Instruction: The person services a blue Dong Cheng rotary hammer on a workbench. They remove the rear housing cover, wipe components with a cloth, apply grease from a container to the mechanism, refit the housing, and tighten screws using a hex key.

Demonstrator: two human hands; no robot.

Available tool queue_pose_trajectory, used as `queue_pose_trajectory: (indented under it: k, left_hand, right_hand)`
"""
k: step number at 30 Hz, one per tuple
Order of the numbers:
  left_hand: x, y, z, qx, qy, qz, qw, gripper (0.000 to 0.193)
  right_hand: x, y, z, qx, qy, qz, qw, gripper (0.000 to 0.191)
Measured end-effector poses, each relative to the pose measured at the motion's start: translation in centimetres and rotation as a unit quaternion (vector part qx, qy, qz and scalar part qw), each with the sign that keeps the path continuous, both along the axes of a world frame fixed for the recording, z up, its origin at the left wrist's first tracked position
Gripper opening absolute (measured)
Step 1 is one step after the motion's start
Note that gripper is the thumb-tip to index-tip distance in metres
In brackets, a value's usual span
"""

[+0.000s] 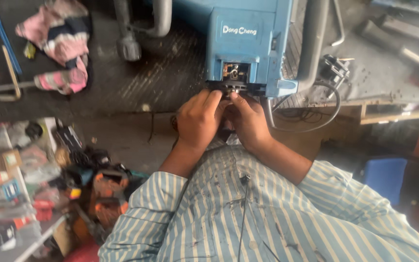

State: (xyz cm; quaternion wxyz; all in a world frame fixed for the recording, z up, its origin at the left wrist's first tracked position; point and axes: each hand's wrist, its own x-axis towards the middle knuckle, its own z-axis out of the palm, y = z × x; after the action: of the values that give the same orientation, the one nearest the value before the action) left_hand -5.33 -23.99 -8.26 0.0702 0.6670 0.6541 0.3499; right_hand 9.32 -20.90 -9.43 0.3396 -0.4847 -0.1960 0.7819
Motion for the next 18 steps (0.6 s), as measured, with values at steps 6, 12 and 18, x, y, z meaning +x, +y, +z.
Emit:
queue_pose_trajectory:
  k: [6, 12, 18]
  left_hand:
    - [2.6, -1.3, -1.2, -0.011, 0.087, 0.002, 0.996, 0.016]
    - [3.6, -0.2, -4.0, 0.052, 0.075, -0.023, 0.996, 0.009]
    - [4.6, 0.8, -7.0, 0.103, -0.033, 0.017, 0.994, 0.008]
  right_hand:
    - [2.6, -0.3, -3.6, -0.006, 0.007, 0.029, 1.0, 0.038]
    - [3.9, 0.6, -5.5, -0.011, 0.002, 0.018, 1.0, 0.046]
    - [4.7, 1.2, -6.3, -0.003, 0.021, 0.038, 0.999, 0.048]
